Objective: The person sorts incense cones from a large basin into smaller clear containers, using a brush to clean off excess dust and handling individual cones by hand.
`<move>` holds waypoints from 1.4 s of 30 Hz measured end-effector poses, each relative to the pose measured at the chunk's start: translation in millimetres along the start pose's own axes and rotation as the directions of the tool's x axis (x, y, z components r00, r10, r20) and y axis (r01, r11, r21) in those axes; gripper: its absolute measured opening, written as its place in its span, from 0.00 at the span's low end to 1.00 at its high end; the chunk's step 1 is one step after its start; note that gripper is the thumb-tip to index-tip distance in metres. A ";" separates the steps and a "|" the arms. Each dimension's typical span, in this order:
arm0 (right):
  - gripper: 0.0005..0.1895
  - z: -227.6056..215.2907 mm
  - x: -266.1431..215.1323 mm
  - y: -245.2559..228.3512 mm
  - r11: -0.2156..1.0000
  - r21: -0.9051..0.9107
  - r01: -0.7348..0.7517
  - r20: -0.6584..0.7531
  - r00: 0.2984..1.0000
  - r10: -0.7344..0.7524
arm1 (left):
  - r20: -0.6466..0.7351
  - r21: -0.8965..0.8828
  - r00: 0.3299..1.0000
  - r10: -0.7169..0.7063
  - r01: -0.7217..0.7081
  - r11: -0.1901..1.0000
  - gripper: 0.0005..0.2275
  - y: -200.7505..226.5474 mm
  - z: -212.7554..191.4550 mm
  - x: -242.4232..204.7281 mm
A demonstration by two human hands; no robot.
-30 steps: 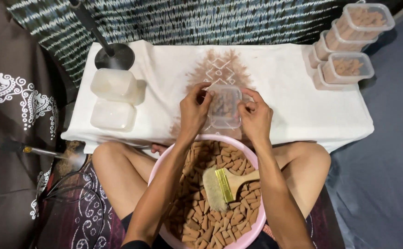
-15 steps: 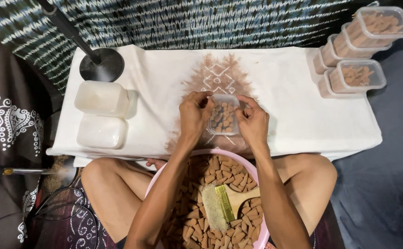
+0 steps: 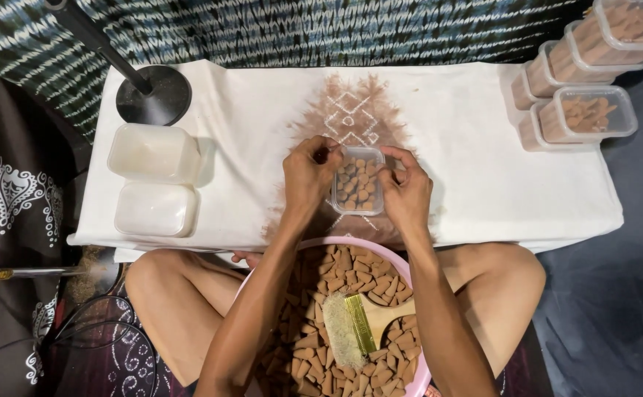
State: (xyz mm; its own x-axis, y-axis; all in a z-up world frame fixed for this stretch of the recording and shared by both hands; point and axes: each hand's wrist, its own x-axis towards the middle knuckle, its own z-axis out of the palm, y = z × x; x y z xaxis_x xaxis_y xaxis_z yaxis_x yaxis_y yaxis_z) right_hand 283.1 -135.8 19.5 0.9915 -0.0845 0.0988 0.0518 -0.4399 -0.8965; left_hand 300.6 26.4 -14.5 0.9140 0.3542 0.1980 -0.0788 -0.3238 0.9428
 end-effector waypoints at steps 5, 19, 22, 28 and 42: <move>0.17 3.4 -5.8 -7.0 0.999 0.002 -0.034 -0.013 0.999 0.034 | 0.050 -0.074 0.984 -0.173 0.177 0.981 0.03 -9.0 6.9 4.1; 0.01 11.6 32.5 36.6 0.989 0.123 -0.080 -0.071 0.993 0.089 | 0.085 -0.214 0.955 -0.285 0.297 0.930 0.04 -12.4 10.7 8.2; 0.02 10.6 30.9 31.1 0.920 0.351 -0.173 -0.013 0.982 0.189 | 0.097 -0.227 0.953 -0.287 0.302 0.926 0.04 -13.0 12.1 7.2; 0.05 13.0 35.8 39.7 0.868 0.447 -0.214 0.036 0.974 0.222 | 0.104 -0.246 0.958 -0.268 0.286 0.926 0.04 -10.3 9.6 6.7; 0.14 -6.8 8.9 46.3 0.907 0.373 -0.197 0.115 0.979 0.166 | 0.180 -0.298 0.942 -0.282 0.325 0.897 0.15 16.5 -17.5 -30.7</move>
State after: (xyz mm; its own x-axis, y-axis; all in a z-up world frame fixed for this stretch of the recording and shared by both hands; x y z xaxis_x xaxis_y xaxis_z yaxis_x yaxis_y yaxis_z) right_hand 293.5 -163.0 -18.2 0.9934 -0.0531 -0.1016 -0.1042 -0.0484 -0.9934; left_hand 264.3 25.6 -0.3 0.9553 0.2669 -0.1272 0.1079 0.0860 0.9904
